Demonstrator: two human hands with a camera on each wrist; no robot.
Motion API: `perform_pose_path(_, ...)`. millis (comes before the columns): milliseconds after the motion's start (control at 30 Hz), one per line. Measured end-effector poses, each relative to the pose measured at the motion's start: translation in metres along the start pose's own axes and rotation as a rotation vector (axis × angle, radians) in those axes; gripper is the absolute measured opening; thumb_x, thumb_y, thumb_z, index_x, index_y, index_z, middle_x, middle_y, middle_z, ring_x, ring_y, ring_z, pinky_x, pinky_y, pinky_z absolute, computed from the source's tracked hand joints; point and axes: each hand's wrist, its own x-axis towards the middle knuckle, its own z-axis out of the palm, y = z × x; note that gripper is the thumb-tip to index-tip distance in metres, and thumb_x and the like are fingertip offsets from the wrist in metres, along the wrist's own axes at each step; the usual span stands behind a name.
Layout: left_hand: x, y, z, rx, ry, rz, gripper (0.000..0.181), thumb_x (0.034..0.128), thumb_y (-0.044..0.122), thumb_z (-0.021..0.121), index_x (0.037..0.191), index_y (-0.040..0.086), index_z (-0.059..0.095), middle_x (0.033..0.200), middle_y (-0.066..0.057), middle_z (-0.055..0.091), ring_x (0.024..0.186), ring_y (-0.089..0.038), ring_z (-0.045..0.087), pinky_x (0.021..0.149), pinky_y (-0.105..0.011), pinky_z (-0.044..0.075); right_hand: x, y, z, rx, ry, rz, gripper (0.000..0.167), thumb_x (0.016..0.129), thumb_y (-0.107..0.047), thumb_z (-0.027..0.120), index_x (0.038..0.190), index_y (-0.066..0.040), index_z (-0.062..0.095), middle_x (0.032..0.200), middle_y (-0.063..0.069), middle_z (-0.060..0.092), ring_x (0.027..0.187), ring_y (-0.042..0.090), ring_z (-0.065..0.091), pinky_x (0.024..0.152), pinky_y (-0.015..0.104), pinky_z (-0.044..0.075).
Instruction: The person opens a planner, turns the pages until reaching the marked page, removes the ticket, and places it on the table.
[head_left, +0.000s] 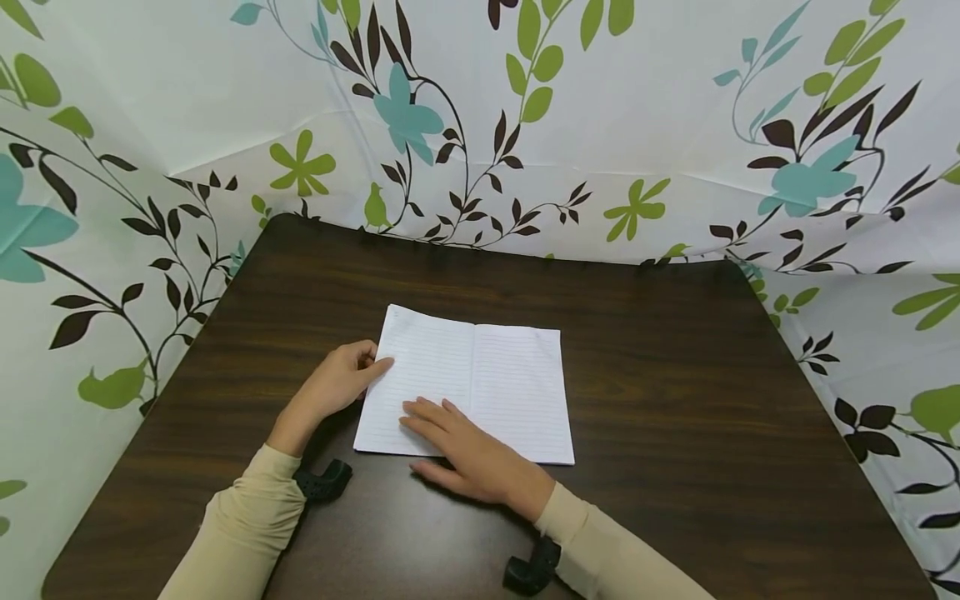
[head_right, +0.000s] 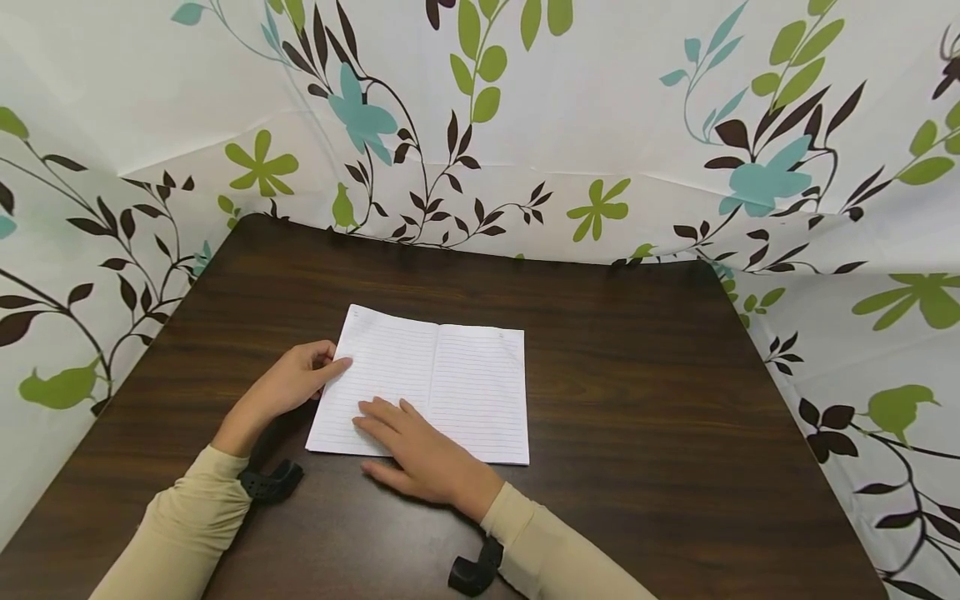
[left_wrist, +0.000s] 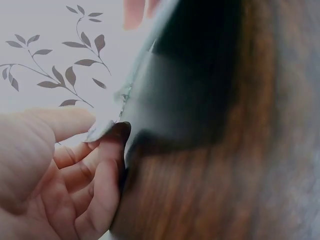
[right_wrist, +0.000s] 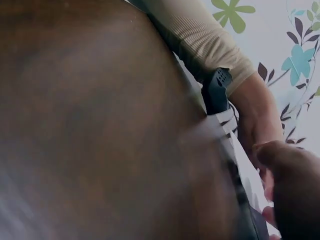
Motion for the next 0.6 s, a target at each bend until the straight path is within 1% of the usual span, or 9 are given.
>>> perform_pose_path(67, 0.000, -0.001, 0.001, -0.004, 0.003, 0.000, 0.025, 0.1073, 0.027, 0.059, 0.096, 0.004, 0.060, 0.073, -0.005, 0.058, 0.059, -0.017, 0.054, 0.055, -0.030, 0.045, -0.001, 0.004, -0.004, 0.089, 0.041, 0.025, 0.053, 0.108, -0.029, 0.058, 0.156, -0.011, 0.044, 0.162, 0.005, 0.044, 0.152, 0.018, 0.043, 0.124, 0.041, 0.036)
perform_pose_path(133, -0.001, -0.001, 0.001, -0.004, 0.006, -0.002, 0.025, 0.1075, 0.026, 0.059, 0.095, 0.005, 0.060, 0.072, -0.004, 0.057, 0.058, -0.017, 0.054, 0.054, -0.030, 0.044, -0.003, 0.010, -0.009, 0.165, 0.114, 0.067, 0.045, 0.107, -0.022, 0.060, 0.150, -0.010, 0.051, 0.152, 0.005, 0.054, 0.142, 0.017, 0.053, 0.117, 0.037, 0.045)
perform_pose_path(200, -0.001, -0.001, 0.002, -0.007, 0.007, -0.001, 0.025, 0.1076, 0.026, 0.059, 0.094, 0.005, 0.059, 0.070, -0.004, 0.055, 0.058, -0.018, 0.053, 0.054, -0.030, 0.043, -0.005, 0.017, -0.015, 0.220, 0.192, 0.140, 0.037, 0.106, -0.017, 0.061, 0.142, -0.009, 0.059, 0.141, 0.005, 0.061, 0.128, 0.016, 0.063, 0.108, 0.034, 0.052)
perform_pose_path(267, -0.001, -0.001, 0.001, -0.010, 0.008, 0.002, 0.026, 0.1078, 0.026, 0.059, 0.092, 0.006, 0.057, 0.069, -0.003, 0.053, 0.058, -0.018, 0.052, 0.053, -0.030, 0.042, -0.008, 0.026, -0.021, 0.239, 0.262, 0.222, 0.030, 0.105, -0.014, 0.062, 0.134, -0.008, 0.065, 0.129, 0.005, 0.065, 0.114, 0.016, 0.067, 0.098, 0.032, 0.057)
perform_pose_path(333, -0.001, -0.002, 0.001, -0.012, 0.007, 0.003, 0.026, 0.1079, 0.026, 0.058, 0.091, 0.006, 0.057, 0.068, -0.003, 0.053, 0.058, -0.018, 0.051, 0.053, -0.030, 0.042, -0.012, 0.036, -0.027, 0.228, 0.314, 0.311, 0.025, 0.104, -0.011, 0.063, 0.128, -0.007, 0.069, 0.120, 0.005, 0.067, 0.104, 0.016, 0.068, 0.091, 0.030, 0.058)
perform_pose_path(400, -0.001, -0.002, 0.001, -0.019, 0.006, 0.005, 0.027, 0.1081, 0.027, 0.058, 0.091, 0.006, 0.057, 0.068, -0.003, 0.053, 0.058, -0.018, 0.051, 0.054, -0.030, 0.043, -0.017, 0.046, -0.033, 0.174, 0.345, 0.399, 0.023, 0.102, -0.009, 0.064, 0.124, -0.007, 0.071, 0.114, 0.006, 0.068, 0.100, 0.016, 0.067, 0.087, 0.031, 0.058)
perform_pose_path(500, -0.001, -0.002, 0.001, -0.023, 0.002, 0.002, 0.027, 0.1082, 0.027, 0.058, 0.092, 0.006, 0.058, 0.068, -0.003, 0.053, 0.058, -0.018, 0.051, 0.053, -0.030, 0.043, -0.026, 0.062, -0.041, 0.075, 0.364, 0.516, 0.022, 0.101, -0.010, 0.066, 0.123, -0.007, 0.072, 0.112, 0.008, 0.066, 0.101, 0.020, 0.065, 0.088, 0.036, 0.057)
perform_pose_path(600, -0.001, -0.002, 0.001, -0.022, 0.002, 0.002, 0.027, 0.1082, 0.028, 0.058, 0.092, 0.006, 0.059, 0.067, -0.003, 0.053, 0.058, -0.018, 0.051, 0.053, -0.030, 0.042, -0.036, 0.076, -0.050, 0.003, 0.356, 0.641, 0.030, 0.102, -0.017, 0.067, 0.130, -0.006, 0.070, 0.118, 0.012, 0.063, 0.107, 0.026, 0.058, 0.092, 0.042, 0.052)
